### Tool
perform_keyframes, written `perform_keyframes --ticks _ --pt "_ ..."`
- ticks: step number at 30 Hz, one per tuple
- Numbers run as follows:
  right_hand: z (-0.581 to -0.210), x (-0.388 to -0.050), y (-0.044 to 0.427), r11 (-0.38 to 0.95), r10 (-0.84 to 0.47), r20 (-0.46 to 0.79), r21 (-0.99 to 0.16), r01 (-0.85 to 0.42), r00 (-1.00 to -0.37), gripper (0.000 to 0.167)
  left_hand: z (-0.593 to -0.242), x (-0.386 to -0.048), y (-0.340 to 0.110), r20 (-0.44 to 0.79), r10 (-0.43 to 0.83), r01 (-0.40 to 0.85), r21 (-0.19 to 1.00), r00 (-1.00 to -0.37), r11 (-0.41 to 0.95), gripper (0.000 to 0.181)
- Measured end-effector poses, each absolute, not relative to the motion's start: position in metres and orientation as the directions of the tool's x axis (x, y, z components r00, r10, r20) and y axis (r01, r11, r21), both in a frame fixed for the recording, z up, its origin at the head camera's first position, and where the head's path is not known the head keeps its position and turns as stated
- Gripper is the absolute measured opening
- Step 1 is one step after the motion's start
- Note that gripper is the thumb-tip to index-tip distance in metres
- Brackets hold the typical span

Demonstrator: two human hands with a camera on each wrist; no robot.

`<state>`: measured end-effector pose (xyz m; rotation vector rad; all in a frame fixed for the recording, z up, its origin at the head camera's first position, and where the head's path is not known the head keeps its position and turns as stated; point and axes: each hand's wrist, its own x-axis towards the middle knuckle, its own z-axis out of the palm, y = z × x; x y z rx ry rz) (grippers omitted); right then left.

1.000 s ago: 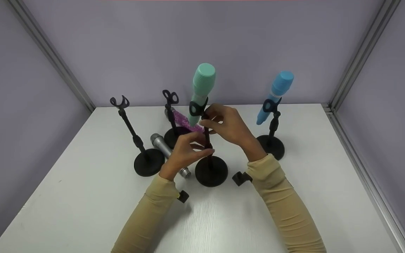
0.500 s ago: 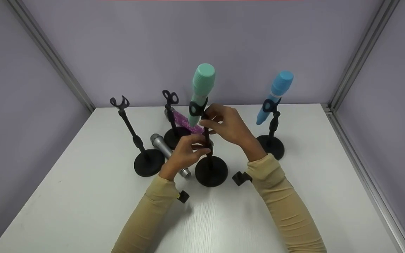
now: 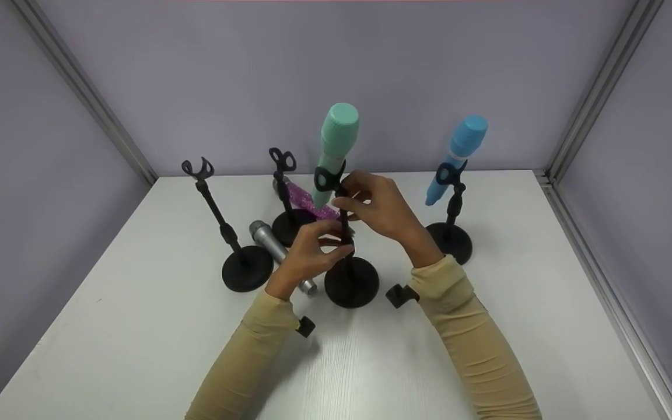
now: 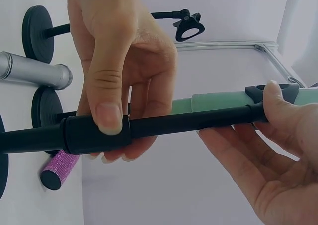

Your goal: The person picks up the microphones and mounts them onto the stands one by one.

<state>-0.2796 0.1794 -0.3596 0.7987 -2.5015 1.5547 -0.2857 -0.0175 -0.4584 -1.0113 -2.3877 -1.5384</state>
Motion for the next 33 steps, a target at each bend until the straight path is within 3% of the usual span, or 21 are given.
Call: perform_keyframes --ticks 14,33 --pt "-0.362 -0.281 0.181 0.327 -0.386 0.338 -0.820 -0.470 -0.858 0.023 -0.460 -0.285 -0.014 0.502 0.379 0.613 0.738 -0.778 0.282 0.012" --pt "-0.364 -0.281 0.187 0.316 -0.367 0.346 -0.826 -0.466 -0.863 0.026 -0.458 -0.282 -0.001 0.486 0.379 0.606 0.724 -0.787 0.330 0.010"
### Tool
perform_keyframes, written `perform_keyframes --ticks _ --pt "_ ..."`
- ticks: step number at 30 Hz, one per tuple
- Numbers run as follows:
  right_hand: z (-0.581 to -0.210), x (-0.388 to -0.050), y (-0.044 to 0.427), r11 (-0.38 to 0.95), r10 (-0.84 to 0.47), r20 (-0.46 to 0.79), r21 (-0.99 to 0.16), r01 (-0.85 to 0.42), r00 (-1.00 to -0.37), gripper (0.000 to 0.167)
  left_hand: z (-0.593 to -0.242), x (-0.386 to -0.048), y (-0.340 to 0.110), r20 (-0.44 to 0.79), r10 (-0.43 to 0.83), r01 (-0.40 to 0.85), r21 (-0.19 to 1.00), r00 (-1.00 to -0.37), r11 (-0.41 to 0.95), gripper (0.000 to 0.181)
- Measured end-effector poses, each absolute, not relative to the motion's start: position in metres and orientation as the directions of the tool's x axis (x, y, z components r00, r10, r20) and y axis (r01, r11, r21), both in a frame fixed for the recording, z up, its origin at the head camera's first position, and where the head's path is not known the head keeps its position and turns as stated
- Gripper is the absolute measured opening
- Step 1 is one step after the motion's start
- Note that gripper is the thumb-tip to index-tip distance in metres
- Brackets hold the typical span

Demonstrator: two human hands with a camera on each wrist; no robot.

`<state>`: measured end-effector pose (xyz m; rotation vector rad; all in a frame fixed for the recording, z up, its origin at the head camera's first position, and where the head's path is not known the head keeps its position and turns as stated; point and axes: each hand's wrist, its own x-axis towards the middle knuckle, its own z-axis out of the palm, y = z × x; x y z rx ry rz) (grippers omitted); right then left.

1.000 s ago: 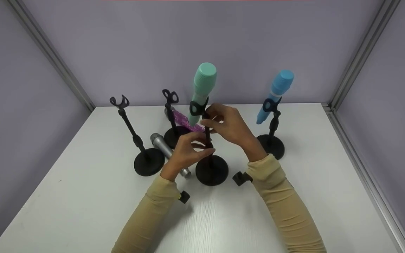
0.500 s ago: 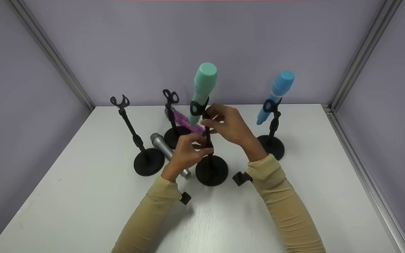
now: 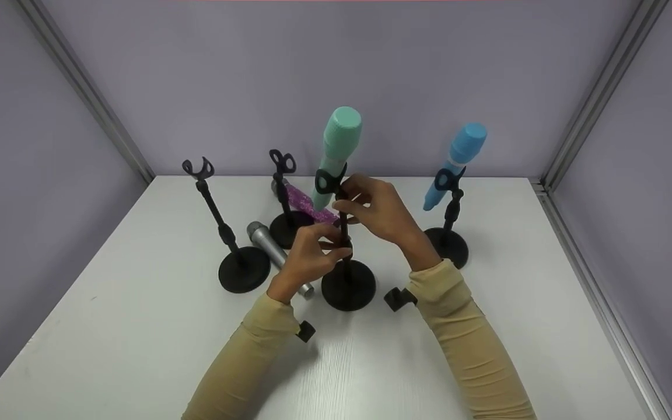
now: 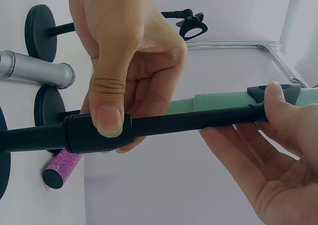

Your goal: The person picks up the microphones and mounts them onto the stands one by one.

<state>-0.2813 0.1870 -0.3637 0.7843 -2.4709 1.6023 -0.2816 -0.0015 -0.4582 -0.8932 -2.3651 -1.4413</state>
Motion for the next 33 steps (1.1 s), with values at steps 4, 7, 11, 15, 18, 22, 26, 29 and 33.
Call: perform_keyframes --ticks 4,7,11,15,18,22,26,29,33 --pt "-0.3655 -0.2819 0.1884 0.308 -0.366 0.354 -0.827 -0.471 -0.861 0.026 -0.4587 -0.2818 0.0003 0.485 0.378 0.603 0.731 -0.789 0.321 0.011" --pt "-0.3663 -0.2814 0.1890 0.302 -0.371 0.360 -0.825 -0.478 -0.856 0.026 -0.4592 -0.2815 0.0007 0.489 0.380 0.608 0.726 -0.785 0.323 0.011" --pt "-0.3660 -0.2822 0.1894 0.289 -0.393 0.357 -0.827 -0.482 -0.847 0.026 -0.4591 -0.2806 0.0006 0.490 0.374 0.605 0.729 -0.788 0.320 0.011" --pt "-0.3649 -0.2848 0.1900 0.284 -0.408 0.349 -0.829 -0.481 -0.843 0.026 -0.4579 -0.2802 0.0005 0.487 0.365 0.597 0.741 -0.793 0.308 0.011" --pt "-0.3642 -0.2852 0.1900 0.292 -0.410 0.345 -0.828 -0.479 -0.844 0.026 -0.4573 -0.2798 0.0005 0.483 0.364 0.593 0.744 -0.796 0.308 0.011" --pt "-0.3636 -0.2842 0.1889 0.307 -0.414 0.337 -0.823 -0.478 -0.846 0.025 -0.4577 -0.2794 0.0001 0.472 0.362 0.583 0.749 -0.804 0.316 0.012" --pt "-0.3624 -0.2834 0.1880 0.322 -0.410 0.329 -0.820 -0.472 -0.851 0.024 -0.4578 -0.2803 -0.0004 0.468 0.364 0.580 0.751 -0.805 0.317 0.011" --pt "-0.3620 -0.2832 0.1879 0.330 -0.402 0.322 -0.822 -0.464 -0.857 0.024 -0.4567 -0.2815 -0.0020 0.459 0.374 0.576 0.756 -0.806 0.311 0.010" --pt "-0.3619 -0.2816 0.1875 0.336 -0.395 0.317 -0.824 -0.457 -0.862 0.027 -0.4549 -0.2839 -0.0064 0.417 0.408 0.552 0.777 -0.812 0.303 0.011"
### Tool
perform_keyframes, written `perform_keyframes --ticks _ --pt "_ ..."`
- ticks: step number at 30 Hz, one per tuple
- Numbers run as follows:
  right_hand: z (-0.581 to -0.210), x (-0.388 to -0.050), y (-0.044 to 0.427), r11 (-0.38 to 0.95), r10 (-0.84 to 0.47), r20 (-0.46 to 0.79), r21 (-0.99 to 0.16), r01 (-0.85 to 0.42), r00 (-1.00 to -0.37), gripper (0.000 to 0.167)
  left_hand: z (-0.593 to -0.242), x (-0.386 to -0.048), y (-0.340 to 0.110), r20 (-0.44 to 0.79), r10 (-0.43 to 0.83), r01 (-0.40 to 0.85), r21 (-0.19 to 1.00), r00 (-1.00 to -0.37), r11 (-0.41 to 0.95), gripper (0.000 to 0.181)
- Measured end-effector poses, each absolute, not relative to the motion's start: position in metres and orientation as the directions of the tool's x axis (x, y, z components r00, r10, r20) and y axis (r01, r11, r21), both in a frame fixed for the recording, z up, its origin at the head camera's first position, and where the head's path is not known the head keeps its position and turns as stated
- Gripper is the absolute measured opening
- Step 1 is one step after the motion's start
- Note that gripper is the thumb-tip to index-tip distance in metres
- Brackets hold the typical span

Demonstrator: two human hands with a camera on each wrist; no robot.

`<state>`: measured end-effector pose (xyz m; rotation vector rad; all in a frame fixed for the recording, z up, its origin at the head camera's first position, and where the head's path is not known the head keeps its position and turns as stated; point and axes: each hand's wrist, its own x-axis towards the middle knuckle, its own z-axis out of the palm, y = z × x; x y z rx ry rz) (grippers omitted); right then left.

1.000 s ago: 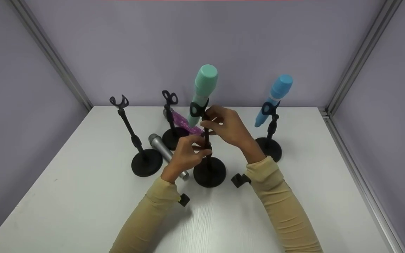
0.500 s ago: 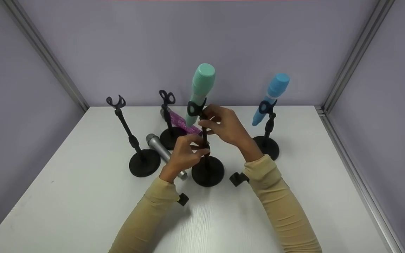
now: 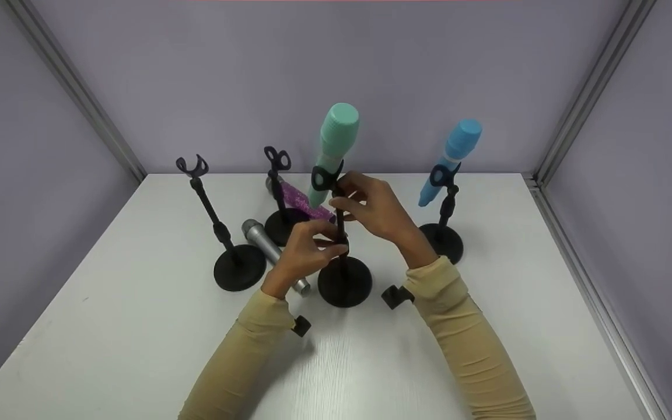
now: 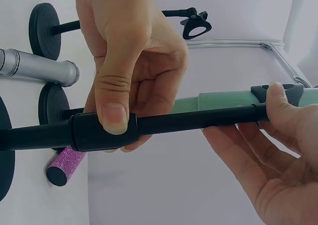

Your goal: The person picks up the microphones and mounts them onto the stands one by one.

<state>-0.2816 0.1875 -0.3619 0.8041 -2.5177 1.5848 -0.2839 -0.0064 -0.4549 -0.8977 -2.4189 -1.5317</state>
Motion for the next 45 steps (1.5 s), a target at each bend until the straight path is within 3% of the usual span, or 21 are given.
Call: perform_keyframes --ticks 5,9,15,24,32,45 --pt "-0.364 -0.277 0.191 0.374 -0.383 0.310 -0.809 -0.453 -0.870 0.029 -0.453 -0.288 -0.011 0.378 0.485 0.552 0.782 -0.789 0.290 0.016" --pt "-0.375 -0.273 0.196 0.430 -0.400 0.284 -0.782 -0.452 -0.871 0.035 -0.452 -0.289 -0.017 0.333 0.527 0.570 0.724 -0.782 0.389 0.026" --pt "-0.403 -0.273 0.208 0.471 -0.460 0.196 -0.773 -0.425 -0.866 0.048 -0.460 -0.288 -0.023 0.192 0.483 0.489 0.613 -0.854 0.621 0.046" --pt "-0.442 -0.274 0.212 0.628 -0.443 0.081 -0.683 -0.374 -0.893 0.063 -0.474 -0.286 -0.015 -0.048 0.386 0.301 0.540 -0.921 0.786 0.065" --pt "-0.470 -0.272 0.209 0.707 -0.468 0.012 -0.594 -0.383 -0.884 0.067 -0.479 -0.284 -0.013 -0.094 0.373 0.275 0.515 -0.923 0.812 0.066" --pt "-0.500 -0.265 0.199 0.697 -0.510 0.004 -0.583 -0.417 -0.860 0.063 -0.480 -0.281 -0.013 -0.172 0.392 0.233 0.570 -0.904 0.788 0.069"
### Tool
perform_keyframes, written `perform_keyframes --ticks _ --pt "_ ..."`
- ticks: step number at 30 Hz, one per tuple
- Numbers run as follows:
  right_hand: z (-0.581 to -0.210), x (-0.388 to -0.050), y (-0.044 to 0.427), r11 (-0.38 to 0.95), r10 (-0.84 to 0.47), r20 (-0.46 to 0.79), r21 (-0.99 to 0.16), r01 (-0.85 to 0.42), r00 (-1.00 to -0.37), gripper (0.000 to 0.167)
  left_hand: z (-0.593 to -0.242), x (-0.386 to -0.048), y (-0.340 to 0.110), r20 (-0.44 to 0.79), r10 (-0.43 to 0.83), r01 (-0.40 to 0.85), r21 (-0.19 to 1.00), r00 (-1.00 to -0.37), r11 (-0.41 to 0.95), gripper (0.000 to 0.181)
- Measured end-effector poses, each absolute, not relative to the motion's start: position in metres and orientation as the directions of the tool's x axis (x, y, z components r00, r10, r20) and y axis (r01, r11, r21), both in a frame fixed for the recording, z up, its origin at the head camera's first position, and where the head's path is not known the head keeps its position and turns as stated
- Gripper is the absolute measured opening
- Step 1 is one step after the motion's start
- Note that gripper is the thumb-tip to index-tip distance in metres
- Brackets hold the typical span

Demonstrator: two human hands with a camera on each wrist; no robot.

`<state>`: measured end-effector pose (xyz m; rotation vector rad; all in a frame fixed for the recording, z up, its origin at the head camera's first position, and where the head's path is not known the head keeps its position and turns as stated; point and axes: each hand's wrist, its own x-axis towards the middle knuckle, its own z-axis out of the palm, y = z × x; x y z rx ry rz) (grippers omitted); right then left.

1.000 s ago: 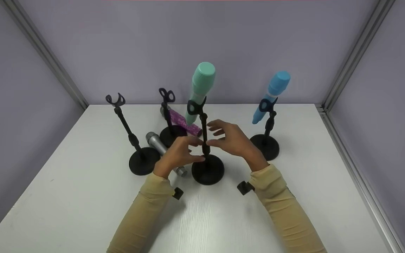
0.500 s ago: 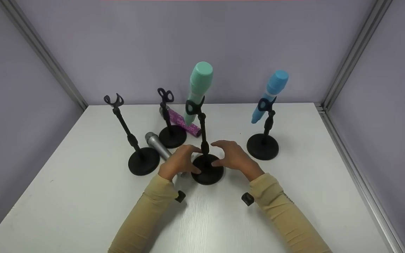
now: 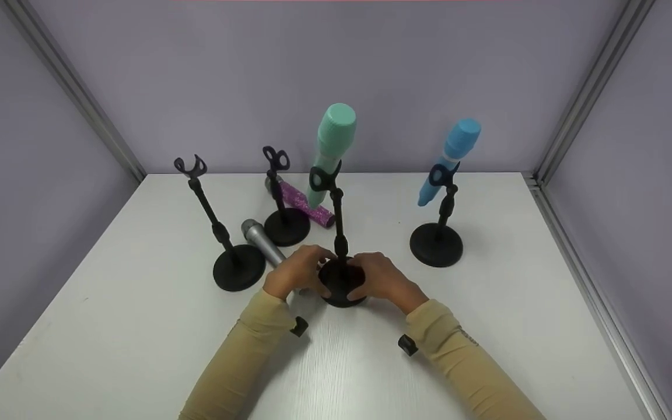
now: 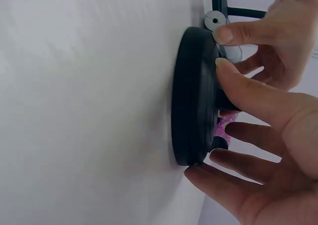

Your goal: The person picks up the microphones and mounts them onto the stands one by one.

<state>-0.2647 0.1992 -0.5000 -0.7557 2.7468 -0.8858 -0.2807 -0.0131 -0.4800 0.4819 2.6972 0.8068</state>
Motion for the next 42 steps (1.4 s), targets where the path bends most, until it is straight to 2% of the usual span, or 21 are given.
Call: perform_keyframes --ticks 11,21,28,42 --pt "-0.509 -0.262 0.196 0.719 -0.485 0.032 -0.555 -0.419 -0.874 0.059 -0.482 -0.281 -0.011 -0.172 0.380 0.224 0.567 -0.909 0.793 0.068" --pt "-0.508 -0.266 0.201 0.743 -0.473 0.035 -0.522 -0.420 -0.880 0.057 -0.485 -0.286 -0.005 -0.105 0.419 0.296 0.556 -0.902 0.777 0.058" --pt "-0.510 -0.272 0.209 0.744 -0.462 0.030 -0.530 -0.406 -0.886 0.058 -0.490 -0.294 0.008 -0.074 0.410 0.322 0.502 -0.909 0.803 0.060" --pt "-0.505 -0.302 0.228 0.733 -0.415 -0.017 -0.599 -0.323 -0.910 0.061 -0.491 -0.317 0.030 -0.074 0.376 0.295 0.490 -0.924 0.820 0.056"
